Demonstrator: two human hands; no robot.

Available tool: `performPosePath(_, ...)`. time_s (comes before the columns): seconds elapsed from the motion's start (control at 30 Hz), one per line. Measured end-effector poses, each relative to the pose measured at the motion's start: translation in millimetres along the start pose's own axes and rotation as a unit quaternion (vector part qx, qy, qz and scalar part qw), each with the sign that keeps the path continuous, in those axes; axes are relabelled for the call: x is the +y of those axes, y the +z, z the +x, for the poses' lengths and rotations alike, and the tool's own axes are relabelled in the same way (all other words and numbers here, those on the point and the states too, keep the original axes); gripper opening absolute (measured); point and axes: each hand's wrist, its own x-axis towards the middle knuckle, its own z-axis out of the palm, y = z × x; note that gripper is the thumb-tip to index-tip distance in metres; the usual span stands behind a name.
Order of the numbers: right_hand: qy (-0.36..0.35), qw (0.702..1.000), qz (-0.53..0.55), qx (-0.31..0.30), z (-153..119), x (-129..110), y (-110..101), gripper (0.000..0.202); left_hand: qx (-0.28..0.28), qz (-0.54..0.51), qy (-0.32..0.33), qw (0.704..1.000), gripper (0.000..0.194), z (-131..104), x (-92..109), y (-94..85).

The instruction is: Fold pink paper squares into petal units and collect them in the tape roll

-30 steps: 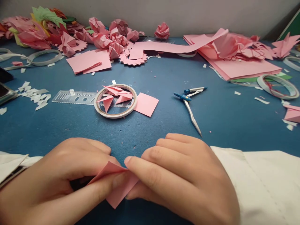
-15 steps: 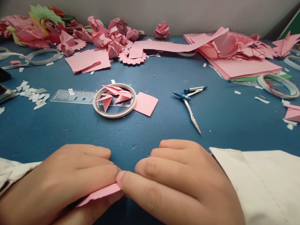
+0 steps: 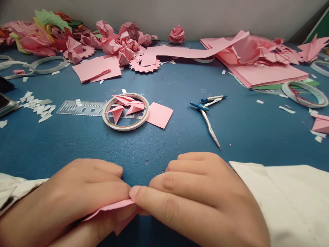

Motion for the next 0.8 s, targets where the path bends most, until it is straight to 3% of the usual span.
performPosePath(0.1, -0.025, 0.999, 0.025, 0.004, 7, 8, 2, 0.025, 0.000, 0.001, -0.001, 1.000, 0.039, -6, -1, 4.3)
performPosePath(0.2, 0.035, 0.990, 0.137, -0.015, 14, 9, 3, 0.022, 0.023, -0.002, 0.002, 1.000, 0.039, -14, -3, 8.7)
performPosePath(0.3, 0.095, 0.970, 0.217, -0.046, 19, 4, 3, 0.016, 0.071, -0.021, 0.047, 0.996, 0.045, -20, -5, 12.2)
performPosePath(0.5, 0.162, 0.961, 0.225, 0.015, 18, -8, 4, 0.019, 0.068, -0.029, 0.081, 0.994, 0.033, -19, -5, 14.1)
performPosePath(0.67, 0.146, 0.963, 0.229, -0.006, 18, -8, 5, 0.020, 0.077, -0.062, -0.008, 0.995, 0.038, -16, 5, 3.4)
performPosePath(0.8, 0.119, 0.962, 0.244, -0.033, 22, -2, 4, 0.022, 0.078, -0.126, 0.023, 0.989, 0.030, -15, 6, -0.7)
